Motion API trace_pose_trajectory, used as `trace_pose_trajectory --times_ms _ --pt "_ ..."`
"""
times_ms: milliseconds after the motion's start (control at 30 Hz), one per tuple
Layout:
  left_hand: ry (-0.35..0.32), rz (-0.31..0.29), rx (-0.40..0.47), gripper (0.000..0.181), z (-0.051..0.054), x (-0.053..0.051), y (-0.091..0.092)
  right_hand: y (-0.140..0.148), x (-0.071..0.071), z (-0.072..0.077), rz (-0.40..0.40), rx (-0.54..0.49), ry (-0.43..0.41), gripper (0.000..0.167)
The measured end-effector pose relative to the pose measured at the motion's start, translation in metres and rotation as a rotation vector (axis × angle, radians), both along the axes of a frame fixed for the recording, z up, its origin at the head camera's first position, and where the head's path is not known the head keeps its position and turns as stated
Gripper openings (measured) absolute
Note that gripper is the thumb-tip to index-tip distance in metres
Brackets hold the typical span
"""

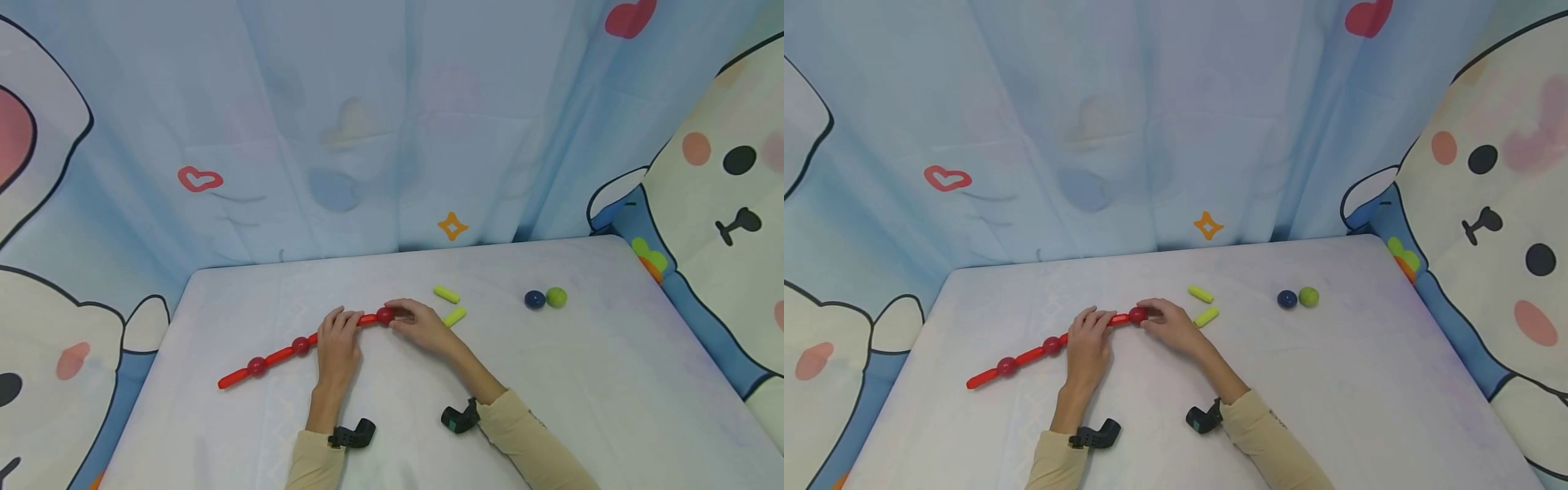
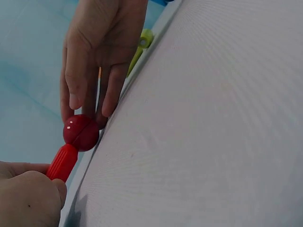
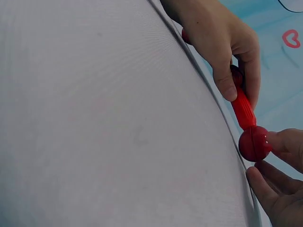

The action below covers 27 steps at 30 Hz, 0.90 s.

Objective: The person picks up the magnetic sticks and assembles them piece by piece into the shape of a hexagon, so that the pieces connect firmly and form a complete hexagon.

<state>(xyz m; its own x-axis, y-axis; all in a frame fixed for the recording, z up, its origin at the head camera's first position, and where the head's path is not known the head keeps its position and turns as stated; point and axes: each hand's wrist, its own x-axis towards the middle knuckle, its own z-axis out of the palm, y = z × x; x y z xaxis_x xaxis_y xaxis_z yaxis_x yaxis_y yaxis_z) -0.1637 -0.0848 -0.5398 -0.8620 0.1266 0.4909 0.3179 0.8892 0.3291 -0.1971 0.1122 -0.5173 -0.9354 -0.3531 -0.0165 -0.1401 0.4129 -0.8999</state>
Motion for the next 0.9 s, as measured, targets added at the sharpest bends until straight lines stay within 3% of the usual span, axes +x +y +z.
trace_pose_trajectory --times_ms 333,900 --pt "-0.037 0.016 0.022 0.034 0.0008 -0.0004 -0.0003 0.0042 -0.0035 0.0018 -0.021 0.045 -0.026 0.037" --pt "-0.045 0.007 0.043 0.037 0.0006 0.0009 -0.0004 0.0063 -0.004 0.0043 -0.033 0.076 -0.033 0.036"
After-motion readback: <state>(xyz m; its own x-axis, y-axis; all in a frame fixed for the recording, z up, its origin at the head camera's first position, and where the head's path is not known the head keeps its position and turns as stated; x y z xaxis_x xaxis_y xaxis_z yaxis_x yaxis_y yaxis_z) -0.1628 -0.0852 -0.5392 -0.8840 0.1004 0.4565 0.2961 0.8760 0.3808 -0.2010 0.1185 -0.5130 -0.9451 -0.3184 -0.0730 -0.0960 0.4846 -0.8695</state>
